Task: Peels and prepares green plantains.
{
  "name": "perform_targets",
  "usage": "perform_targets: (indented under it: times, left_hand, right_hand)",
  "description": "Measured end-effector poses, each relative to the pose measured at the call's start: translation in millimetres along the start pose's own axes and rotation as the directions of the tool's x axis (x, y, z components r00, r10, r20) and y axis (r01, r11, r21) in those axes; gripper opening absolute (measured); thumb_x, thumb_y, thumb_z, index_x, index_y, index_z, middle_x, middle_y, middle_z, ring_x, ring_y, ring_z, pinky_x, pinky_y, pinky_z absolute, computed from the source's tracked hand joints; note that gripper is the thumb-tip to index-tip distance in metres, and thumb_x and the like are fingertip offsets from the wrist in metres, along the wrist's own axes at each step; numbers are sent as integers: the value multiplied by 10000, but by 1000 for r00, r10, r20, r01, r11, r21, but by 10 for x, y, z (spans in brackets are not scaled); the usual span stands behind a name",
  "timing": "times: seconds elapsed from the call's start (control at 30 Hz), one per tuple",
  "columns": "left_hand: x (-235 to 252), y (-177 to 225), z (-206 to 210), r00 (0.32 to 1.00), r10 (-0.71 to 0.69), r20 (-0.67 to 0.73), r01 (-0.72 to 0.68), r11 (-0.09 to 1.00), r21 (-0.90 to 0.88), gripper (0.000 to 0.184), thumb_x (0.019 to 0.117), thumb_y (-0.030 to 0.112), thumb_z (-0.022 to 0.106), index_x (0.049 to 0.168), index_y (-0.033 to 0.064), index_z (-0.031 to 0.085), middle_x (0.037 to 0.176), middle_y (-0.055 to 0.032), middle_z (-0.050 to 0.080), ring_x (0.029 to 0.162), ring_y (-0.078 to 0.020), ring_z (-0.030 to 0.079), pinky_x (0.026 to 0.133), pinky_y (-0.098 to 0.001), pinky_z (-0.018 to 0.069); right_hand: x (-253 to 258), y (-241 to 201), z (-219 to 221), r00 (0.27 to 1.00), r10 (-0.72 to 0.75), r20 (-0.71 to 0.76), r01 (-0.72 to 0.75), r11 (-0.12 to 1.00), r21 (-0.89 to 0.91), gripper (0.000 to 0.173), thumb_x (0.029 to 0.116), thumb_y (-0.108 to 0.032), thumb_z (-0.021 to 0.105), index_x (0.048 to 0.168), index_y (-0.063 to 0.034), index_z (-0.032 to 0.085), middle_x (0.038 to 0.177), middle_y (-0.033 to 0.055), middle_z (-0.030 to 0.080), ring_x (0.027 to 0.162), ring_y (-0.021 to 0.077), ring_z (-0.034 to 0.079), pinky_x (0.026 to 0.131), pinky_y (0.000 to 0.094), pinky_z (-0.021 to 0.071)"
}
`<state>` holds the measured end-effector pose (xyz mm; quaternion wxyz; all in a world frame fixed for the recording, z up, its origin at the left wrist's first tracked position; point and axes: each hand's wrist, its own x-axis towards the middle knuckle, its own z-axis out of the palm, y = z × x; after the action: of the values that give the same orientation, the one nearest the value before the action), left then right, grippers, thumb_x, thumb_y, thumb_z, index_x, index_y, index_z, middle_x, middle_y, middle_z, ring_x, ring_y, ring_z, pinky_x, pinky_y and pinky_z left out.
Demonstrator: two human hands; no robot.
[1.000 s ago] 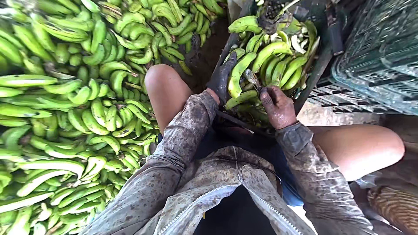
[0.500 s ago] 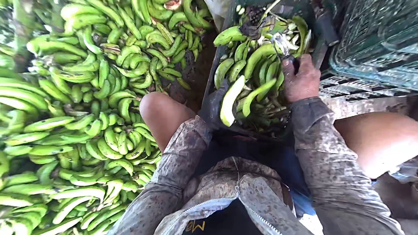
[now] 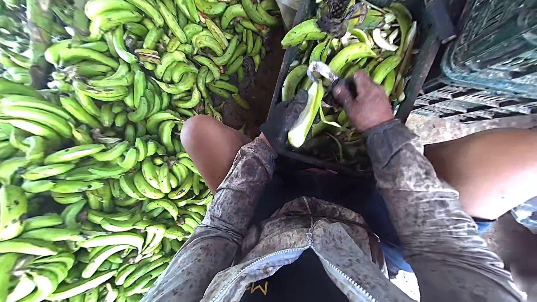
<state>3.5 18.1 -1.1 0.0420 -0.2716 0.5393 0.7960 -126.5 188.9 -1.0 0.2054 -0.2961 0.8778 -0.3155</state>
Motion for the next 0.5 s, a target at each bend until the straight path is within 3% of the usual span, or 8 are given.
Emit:
perform_targets:
  times: [0.03, 0.1, 0.13, 0.2, 0.27, 0.37, 0.43, 0.5]
  left_hand:
    - [-16, -25, 4, 998, -25, 57, 26, 1000, -15, 389, 1112, 365, 373, 1188, 53, 593, 860, -83, 679, 652, -154, 665, 555, -310, 591]
    - [-7, -67, 0, 1000, -5, -26, 6, 999, 48, 422, 1111, 389, 382, 1231, 41, 587, 891, -116, 693, 651, -188, 678, 555, -341, 603]
    - [35, -69, -6, 988, 51, -144, -30, 989, 148, 433, 1110, 390, 387, 1256, 39, 595, 928, -112, 697, 710, -177, 688, 622, -350, 616]
    - [166, -59, -27, 916, 195, -349, -85, 948, 306, 447, 1115, 345, 391, 1364, 31, 588, 1152, -125, 683, 991, -147, 669, 897, -362, 569]
    - [266, -40, -34, 864, 279, -419, -143, 935, 325, 420, 1119, 282, 381, 1377, 6, 566, 1212, -124, 655, 1075, -114, 632, 974, -321, 521]
    - [174, -16, -2, 956, 171, -240, -128, 974, 185, 395, 1123, 270, 376, 1360, 18, 565, 1144, -93, 664, 978, -92, 644, 885, -286, 555]
    - [88, -66, 19, 999, 45, -4, -45, 998, -42, 401, 1123, 343, 351, 1247, 45, 588, 941, -85, 692, 747, -128, 677, 642, -283, 600]
    - [73, -108, -9, 983, 33, 183, 4, 980, -198, 431, 1125, 369, 313, 1243, 41, 565, 904, -111, 679, 666, -174, 669, 547, -314, 592]
  right_hand:
    - [55, 45, -71, 998, 29, -59, -30, 999, -18, 539, 1068, -452, 499, 1310, 25, 563, 1219, 286, 647, 1120, 456, 658, 965, 658, 502]
    - [33, 84, -122, 991, 41, -128, -43, 999, -15, 534, 1067, -471, 480, 1294, 4, 570, 1180, 257, 664, 1093, 417, 671, 953, 622, 513]
    - [-28, 72, -97, 990, 17, -143, -17, 1000, 3, 521, 1068, -461, 478, 1286, 1, 575, 1151, 245, 674, 1067, 396, 680, 937, 599, 523]
    - [-223, -6, 45, 991, -72, -113, 81, 994, 74, 489, 1069, -415, 501, 1287, 12, 597, 1137, 234, 686, 1043, 359, 694, 938, 565, 548]
    - [-386, -86, 240, 980, -197, -29, 199, 970, 138, 437, 1054, -375, 539, 1245, 7, 629, 1106, 205, 700, 1007, 324, 707, 917, 538, 573]
    - [-232, -69, 231, 993, -95, 74, 87, 991, 105, 453, 1075, -363, 534, 1305, 21, 600, 1168, 264, 680, 1067, 418, 688, 951, 626, 529]
    - [-6, 77, 88, 996, 88, -10, -87, 996, 17, 515, 1087, -427, 474, 1314, 24, 572, 1197, 292, 658, 1113, 467, 660, 963, 667, 500]
    - [100, 177, -30, 979, 167, -117, -170, 985, -14, 573, 1082, -493, 437, 1338, 6, 557, 1222, 283, 656, 1145, 457, 653, 979, 656, 492]
